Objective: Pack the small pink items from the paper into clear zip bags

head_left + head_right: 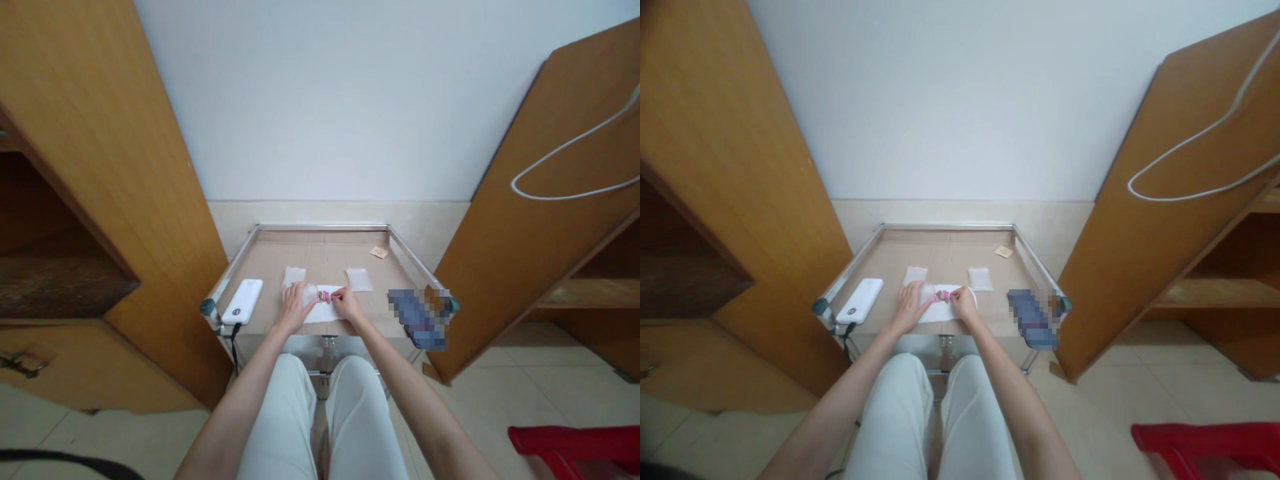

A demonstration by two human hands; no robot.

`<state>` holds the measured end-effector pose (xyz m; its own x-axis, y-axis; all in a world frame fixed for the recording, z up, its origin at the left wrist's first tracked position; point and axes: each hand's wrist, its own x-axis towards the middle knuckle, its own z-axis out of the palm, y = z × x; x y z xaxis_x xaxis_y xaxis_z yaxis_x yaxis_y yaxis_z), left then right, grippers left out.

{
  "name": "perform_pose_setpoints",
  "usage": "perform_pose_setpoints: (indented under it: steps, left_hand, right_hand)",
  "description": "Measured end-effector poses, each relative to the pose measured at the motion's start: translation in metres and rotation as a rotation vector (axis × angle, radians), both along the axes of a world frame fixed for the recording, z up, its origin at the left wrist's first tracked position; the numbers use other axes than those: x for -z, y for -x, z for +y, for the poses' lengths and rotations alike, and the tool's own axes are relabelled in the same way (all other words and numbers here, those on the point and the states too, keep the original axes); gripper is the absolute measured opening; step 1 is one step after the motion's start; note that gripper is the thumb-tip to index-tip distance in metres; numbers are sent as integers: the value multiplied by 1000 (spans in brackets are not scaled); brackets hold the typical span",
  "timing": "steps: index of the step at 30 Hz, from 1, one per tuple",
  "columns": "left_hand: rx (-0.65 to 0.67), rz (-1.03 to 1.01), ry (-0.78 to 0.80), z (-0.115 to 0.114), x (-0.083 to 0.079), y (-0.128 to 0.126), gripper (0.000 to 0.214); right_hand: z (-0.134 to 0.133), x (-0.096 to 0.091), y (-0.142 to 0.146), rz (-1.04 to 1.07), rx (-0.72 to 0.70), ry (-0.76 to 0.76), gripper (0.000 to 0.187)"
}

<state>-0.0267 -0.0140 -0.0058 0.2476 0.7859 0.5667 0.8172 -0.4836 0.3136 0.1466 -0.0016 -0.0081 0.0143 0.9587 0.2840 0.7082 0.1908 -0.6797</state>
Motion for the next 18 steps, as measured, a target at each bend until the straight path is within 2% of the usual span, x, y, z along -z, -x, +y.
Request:
perform_pose_setpoints:
  steps: [3,8,11,15,18]
  left_hand:
    - [18,-26,16,1,7,2,42]
    - [26,-92,53,1,13,3,42]
    - [32,-134,75,1,14,3,43]
    - [25,-178,116,1,15,4,44]
    - [19,-208,153,2,16,4,47]
  right_hand:
    - [-1,-3,1,-50,-36,40,23]
    - [-2,-3,2,-77,8,8,19]
    - [-2,-2,2,-48,33,47,16]
    - [-1,-6,5,133,112,109,10]
    - [-2,-16,14,331,154,87,10]
